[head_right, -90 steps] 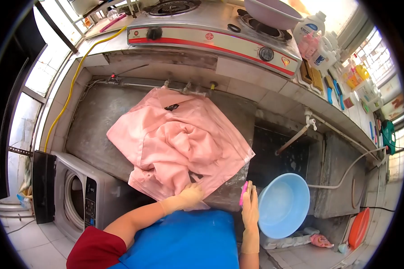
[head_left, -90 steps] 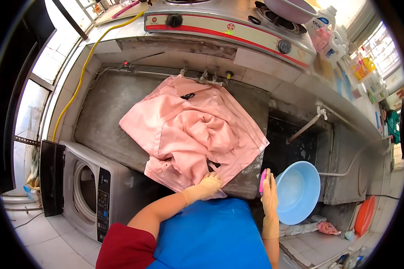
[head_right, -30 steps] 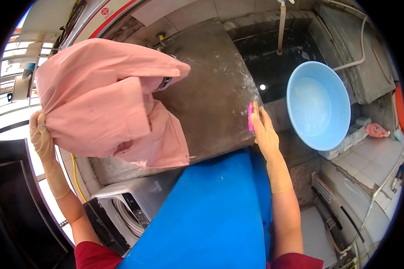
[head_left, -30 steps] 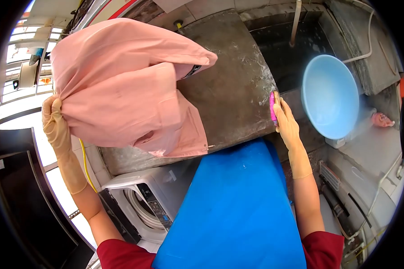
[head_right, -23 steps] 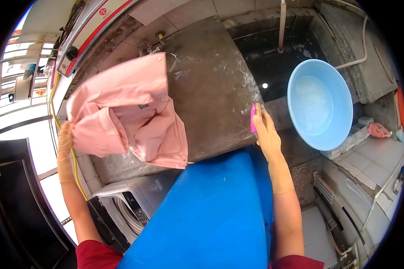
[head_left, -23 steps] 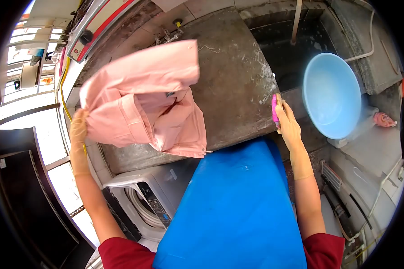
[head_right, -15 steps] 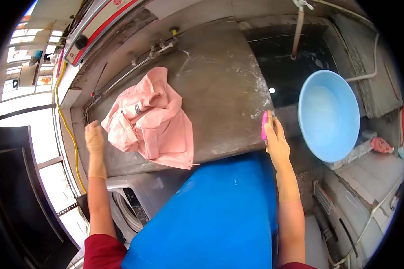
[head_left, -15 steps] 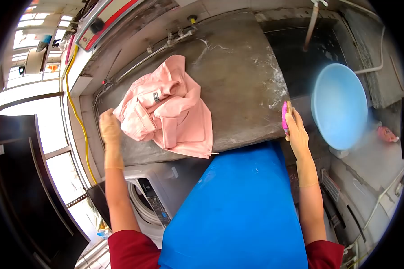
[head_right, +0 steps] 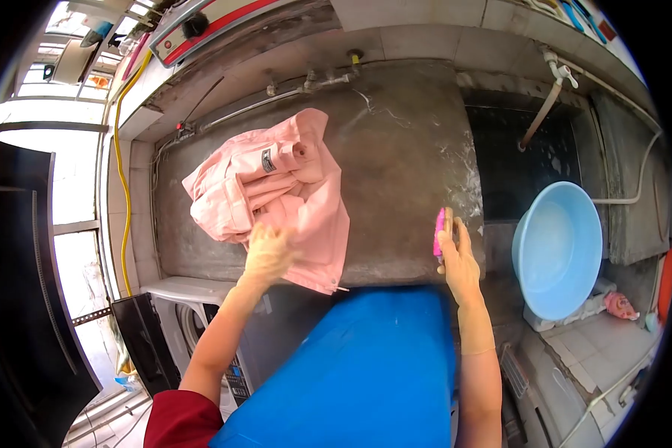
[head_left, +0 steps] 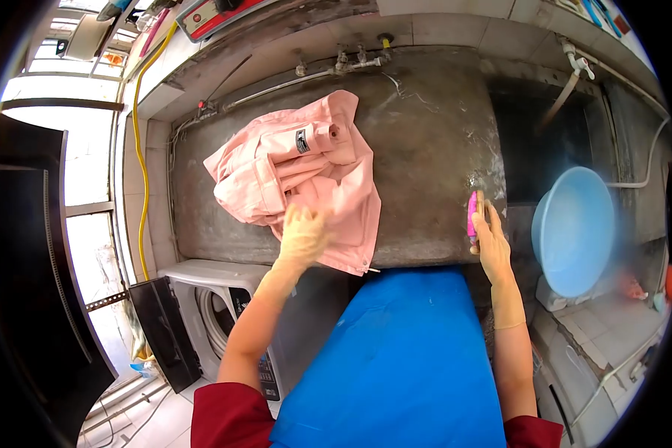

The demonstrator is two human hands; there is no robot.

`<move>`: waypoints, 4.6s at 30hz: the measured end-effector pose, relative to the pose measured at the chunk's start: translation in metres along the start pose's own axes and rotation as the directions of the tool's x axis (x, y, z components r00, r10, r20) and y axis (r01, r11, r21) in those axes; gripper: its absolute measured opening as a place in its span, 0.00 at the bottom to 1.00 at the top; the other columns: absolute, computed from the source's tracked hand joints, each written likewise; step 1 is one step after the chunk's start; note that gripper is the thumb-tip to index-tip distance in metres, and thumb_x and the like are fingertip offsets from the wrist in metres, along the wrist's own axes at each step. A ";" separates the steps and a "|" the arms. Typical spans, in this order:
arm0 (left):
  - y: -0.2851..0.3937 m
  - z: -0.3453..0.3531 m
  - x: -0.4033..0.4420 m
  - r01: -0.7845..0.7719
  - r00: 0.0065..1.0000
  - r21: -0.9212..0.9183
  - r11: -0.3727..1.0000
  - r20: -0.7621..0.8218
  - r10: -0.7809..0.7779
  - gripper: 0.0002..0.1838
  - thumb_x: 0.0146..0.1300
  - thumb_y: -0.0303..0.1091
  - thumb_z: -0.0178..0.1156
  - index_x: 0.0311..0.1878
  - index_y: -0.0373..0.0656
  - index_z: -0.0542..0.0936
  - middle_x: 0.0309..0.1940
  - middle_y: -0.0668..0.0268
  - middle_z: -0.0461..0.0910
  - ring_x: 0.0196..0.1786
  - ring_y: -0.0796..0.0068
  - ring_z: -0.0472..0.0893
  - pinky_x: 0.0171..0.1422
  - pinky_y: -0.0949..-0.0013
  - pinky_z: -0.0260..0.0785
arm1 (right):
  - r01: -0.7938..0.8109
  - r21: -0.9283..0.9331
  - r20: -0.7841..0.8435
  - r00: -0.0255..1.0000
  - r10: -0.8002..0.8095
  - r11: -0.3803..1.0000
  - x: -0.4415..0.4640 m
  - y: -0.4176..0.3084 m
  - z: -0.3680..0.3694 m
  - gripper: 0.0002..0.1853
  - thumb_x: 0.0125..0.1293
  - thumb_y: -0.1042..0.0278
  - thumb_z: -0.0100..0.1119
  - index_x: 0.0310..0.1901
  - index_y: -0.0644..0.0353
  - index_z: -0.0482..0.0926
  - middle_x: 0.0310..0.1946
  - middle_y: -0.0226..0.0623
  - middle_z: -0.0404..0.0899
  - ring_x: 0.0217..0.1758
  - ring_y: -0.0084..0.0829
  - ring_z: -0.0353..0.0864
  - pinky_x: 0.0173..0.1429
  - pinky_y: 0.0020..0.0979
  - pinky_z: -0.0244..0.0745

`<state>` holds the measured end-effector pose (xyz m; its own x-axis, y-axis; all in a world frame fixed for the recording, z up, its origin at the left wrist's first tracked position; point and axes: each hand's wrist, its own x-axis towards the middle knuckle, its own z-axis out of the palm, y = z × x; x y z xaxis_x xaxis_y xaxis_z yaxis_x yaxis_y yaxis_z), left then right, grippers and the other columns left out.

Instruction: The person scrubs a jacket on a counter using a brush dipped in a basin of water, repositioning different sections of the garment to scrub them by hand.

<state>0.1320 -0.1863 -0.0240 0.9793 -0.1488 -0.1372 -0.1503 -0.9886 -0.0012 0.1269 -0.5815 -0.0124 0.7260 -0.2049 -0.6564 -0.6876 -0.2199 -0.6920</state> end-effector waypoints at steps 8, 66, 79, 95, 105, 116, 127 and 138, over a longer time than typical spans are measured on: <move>0.001 -0.021 0.086 -0.111 0.965 -0.237 0.965 -0.258 0.048 0.27 0.64 0.45 0.64 0.65 0.49 0.78 0.57 0.51 0.80 0.64 0.48 0.75 0.67 0.49 0.68 | -0.034 -0.001 0.008 0.999 0.034 0.999 -0.005 -0.004 0.017 0.44 0.68 0.33 0.56 0.78 0.51 0.62 0.46 0.38 0.82 0.38 0.27 0.80 0.41 0.28 0.77; -0.050 -0.269 0.091 0.381 0.555 -0.044 0.924 -0.788 -0.266 0.20 0.78 0.37 0.54 0.66 0.35 0.76 0.62 0.59 0.80 0.60 0.69 0.82 0.65 0.71 0.73 | 0.378 0.069 -0.202 0.912 -0.358 0.923 0.027 0.089 -0.024 0.43 0.79 0.48 0.52 0.82 0.60 0.43 0.78 0.40 0.59 0.59 0.30 0.75 0.49 0.26 0.81; 0.244 0.083 0.075 -0.575 0.785 -0.561 0.596 -0.173 0.595 0.33 0.66 0.28 0.62 0.74 0.36 0.67 0.77 0.44 0.61 0.79 0.42 0.61 0.82 0.50 0.56 | 0.441 0.361 -0.230 0.896 -0.380 0.822 0.014 0.076 -0.096 0.40 0.82 0.57 0.47 0.80 0.71 0.39 0.80 0.49 0.57 0.62 0.34 0.71 0.68 0.32 0.69; 0.267 0.153 0.167 -0.203 0.976 -0.200 0.958 -0.124 0.181 0.40 0.75 0.51 0.52 0.79 0.32 0.58 0.81 0.47 0.54 0.84 0.48 0.50 0.85 0.43 0.38 | -0.144 -0.705 -0.279 0.957 -0.085 0.694 0.127 0.153 -0.195 0.38 0.70 0.71 0.52 0.80 0.62 0.51 0.76 0.62 0.57 0.71 0.61 0.64 0.77 0.50 0.59; 0.227 0.128 0.165 -0.382 0.882 -0.697 0.607 -0.471 0.014 0.23 0.75 0.23 0.52 0.72 0.37 0.71 0.78 0.47 0.62 0.80 0.46 0.61 0.82 0.51 0.52 | 0.031 -0.573 -0.366 0.884 -0.290 0.819 0.062 0.114 -0.195 0.38 0.74 0.63 0.52 0.81 0.58 0.49 0.78 0.57 0.55 0.73 0.61 0.62 0.77 0.50 0.59; 0.255 0.133 0.195 -0.377 0.925 -0.451 0.809 -0.137 0.355 0.35 0.72 0.38 0.55 0.80 0.42 0.59 0.82 0.58 0.57 0.83 0.50 0.55 0.85 0.47 0.46 | 0.512 -0.376 0.001 0.833 -0.553 0.772 0.164 0.026 0.004 0.38 0.72 0.62 0.54 0.79 0.64 0.53 0.71 0.61 0.62 0.70 0.61 0.65 0.75 0.53 0.61; 0.258 0.152 0.190 -0.366 0.920 -0.274 0.889 -0.249 0.302 0.39 0.66 0.38 0.58 0.77 0.33 0.61 0.81 0.50 0.57 0.81 0.48 0.59 0.83 0.48 0.49 | 0.448 -0.626 -0.064 0.786 -0.614 0.638 0.189 0.003 0.026 0.40 0.70 0.61 0.60 0.78 0.65 0.54 0.66 0.64 0.67 0.62 0.62 0.71 0.67 0.52 0.69; 0.261 0.138 0.190 -0.290 0.956 -0.323 0.901 -0.133 0.261 0.36 0.68 0.40 0.55 0.78 0.39 0.63 0.82 0.59 0.57 0.82 0.53 0.58 0.83 0.46 0.46 | 0.415 -0.650 -0.068 0.802 -0.593 0.636 0.216 -0.022 0.022 0.38 0.73 0.58 0.58 0.78 0.60 0.55 0.64 0.68 0.69 0.56 0.65 0.76 0.62 0.55 0.72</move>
<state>0.2601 -0.4694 -0.1870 0.9153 -0.4028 -0.0001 -0.3759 -0.8543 0.3591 0.2984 -0.5998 -0.1458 0.9905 -0.0986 -0.0961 -0.1343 -0.8451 -0.5174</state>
